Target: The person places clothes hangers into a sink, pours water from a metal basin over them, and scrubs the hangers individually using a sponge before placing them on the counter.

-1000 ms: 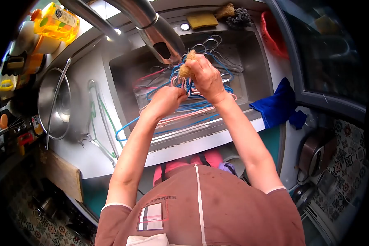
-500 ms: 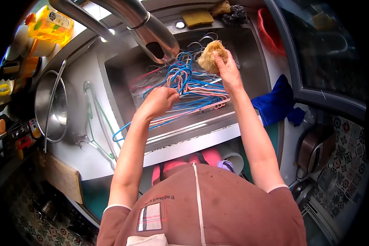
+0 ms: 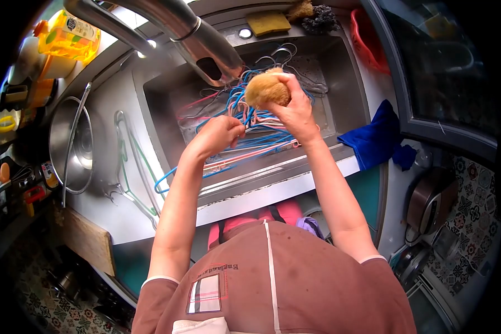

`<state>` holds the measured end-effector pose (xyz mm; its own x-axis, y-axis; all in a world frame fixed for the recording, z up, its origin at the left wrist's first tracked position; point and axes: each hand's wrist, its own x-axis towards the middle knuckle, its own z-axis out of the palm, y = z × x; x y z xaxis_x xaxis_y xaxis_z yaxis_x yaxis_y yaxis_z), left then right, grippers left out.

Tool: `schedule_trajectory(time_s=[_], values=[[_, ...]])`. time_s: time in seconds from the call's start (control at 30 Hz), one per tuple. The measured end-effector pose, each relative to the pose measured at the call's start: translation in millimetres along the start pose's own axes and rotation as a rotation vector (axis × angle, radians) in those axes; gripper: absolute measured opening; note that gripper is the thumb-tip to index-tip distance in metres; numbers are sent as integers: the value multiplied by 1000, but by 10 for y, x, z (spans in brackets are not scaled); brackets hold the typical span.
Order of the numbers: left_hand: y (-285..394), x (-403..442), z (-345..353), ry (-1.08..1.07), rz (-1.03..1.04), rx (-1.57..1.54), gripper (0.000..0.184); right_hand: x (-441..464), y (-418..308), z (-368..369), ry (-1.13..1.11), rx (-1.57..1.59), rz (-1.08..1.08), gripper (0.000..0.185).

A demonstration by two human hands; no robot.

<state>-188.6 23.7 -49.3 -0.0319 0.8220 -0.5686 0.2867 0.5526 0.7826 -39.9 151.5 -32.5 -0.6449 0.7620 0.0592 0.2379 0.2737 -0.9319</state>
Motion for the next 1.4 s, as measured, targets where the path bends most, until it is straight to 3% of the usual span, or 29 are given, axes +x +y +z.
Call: schedule_trajectory(time_s=[0.1,0.23,0.27,0.43,0.5,0.6,0.63,0.7,0.77,0.8,0.83,0.9,0.93,1.03,1.17,1.4], values=[[-3,-28,0,-3,23,63,22,101,-128,-68,-171,-413,-452,53],[43,-66,46,34,20,113,21,174,-230,81,-277,-739,-682,32],[30,-76,52,44,27,104,19,220,-220,147,-274,-804,-783,18],[-150,-60,112,112,50,-65,13,233,-316,432,-568,-920,-1049,17],[-305,-25,168,113,63,-185,14,272,-285,439,-658,-745,-993,25],[-430,-85,177,140,9,-264,15,253,-225,391,-491,-280,-780,40],[-431,-109,128,114,-14,-225,16,210,-234,331,-382,-147,-638,49],[-376,-193,10,67,-64,-148,18,176,-290,156,-229,154,-211,41],[-400,-250,-37,70,-72,-180,21,162,-70,22,-51,164,63,41],[-341,-292,-75,70,-83,-189,21,133,29,-49,-90,85,97,43],[-301,-313,-98,68,-90,-198,21,63,220,-56,-165,189,111,46],[-302,-325,-100,30,-68,-235,19,-86,200,6,-305,-89,-67,49],[-264,-334,-97,16,-73,-241,19,-134,203,86,-397,-72,-98,54],[-122,-389,-117,17,-67,-214,20,-256,142,310,-357,-56,-303,53],[-159,-461,-106,11,25,-215,20,-186,7,217,-548,-209,-234,46],[-51,-595,-62,-12,111,-236,22,-260,-120,99,-549,-209,-311,39]])
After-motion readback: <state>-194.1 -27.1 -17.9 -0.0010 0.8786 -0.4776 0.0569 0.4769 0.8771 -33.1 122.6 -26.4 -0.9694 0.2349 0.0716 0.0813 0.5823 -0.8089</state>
